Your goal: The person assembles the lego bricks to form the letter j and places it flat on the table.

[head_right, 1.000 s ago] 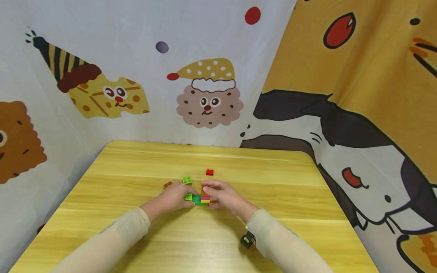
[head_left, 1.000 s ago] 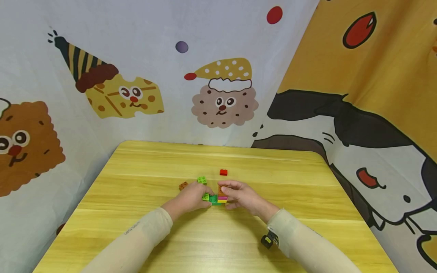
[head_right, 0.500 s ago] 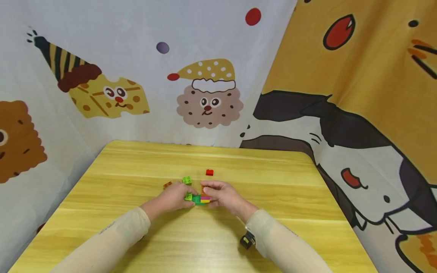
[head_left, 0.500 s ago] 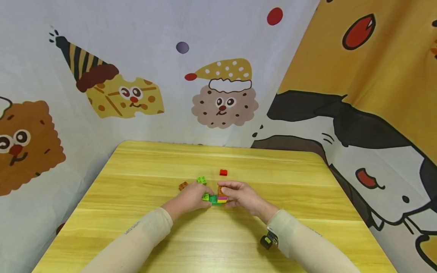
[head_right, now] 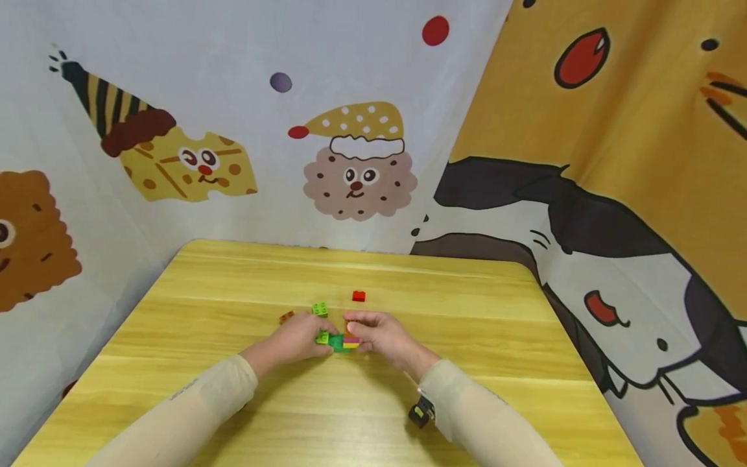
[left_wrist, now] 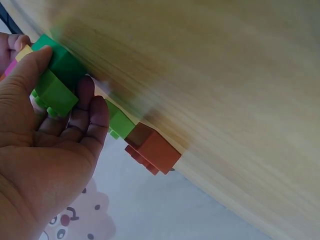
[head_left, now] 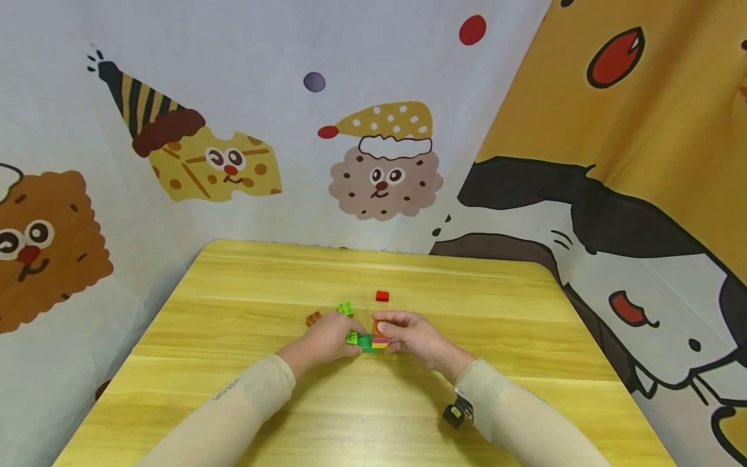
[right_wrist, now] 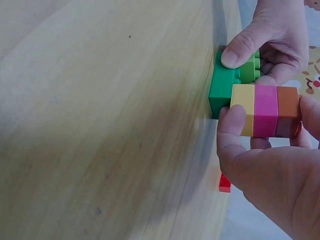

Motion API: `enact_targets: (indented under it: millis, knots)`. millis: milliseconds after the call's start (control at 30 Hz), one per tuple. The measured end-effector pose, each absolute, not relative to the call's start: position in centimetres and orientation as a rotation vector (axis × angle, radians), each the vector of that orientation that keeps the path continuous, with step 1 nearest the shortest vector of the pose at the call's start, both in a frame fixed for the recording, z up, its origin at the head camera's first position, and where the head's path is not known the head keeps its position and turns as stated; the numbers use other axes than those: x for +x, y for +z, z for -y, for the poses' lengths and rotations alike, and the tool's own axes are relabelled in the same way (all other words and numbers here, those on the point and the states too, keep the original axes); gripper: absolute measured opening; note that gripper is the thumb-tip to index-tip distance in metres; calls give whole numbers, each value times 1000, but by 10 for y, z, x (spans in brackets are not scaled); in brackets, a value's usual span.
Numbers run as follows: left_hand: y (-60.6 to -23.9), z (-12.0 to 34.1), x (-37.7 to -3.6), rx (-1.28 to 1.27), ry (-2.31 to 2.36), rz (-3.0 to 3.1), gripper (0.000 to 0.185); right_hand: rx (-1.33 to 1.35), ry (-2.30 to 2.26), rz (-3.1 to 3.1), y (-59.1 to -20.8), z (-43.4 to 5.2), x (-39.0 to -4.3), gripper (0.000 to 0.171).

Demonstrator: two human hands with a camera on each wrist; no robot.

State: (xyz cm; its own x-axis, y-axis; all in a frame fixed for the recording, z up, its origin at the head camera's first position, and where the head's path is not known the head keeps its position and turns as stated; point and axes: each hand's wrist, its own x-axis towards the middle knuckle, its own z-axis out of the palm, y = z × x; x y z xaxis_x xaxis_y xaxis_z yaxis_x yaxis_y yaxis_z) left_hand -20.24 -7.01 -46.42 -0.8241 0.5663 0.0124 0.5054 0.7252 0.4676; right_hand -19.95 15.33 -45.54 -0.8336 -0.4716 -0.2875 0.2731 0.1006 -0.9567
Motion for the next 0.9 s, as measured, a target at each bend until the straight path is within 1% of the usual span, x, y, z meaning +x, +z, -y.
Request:
enact_targets:
  millis: [267, 733, 900]
  knots:
    - [-464, 69, -203, 873, 714, -2792, 29, -206, -1789, -1834, -455, -154, -199, 52]
    - [-470, 70, -201, 860, 716, -2788, 28, -176, -1766, -1829, -458, -154, -200, 50]
    - [-467, 70, -203, 861, 726, -2801, 27, -189, -1743, -1874, -457, -154, -201, 53]
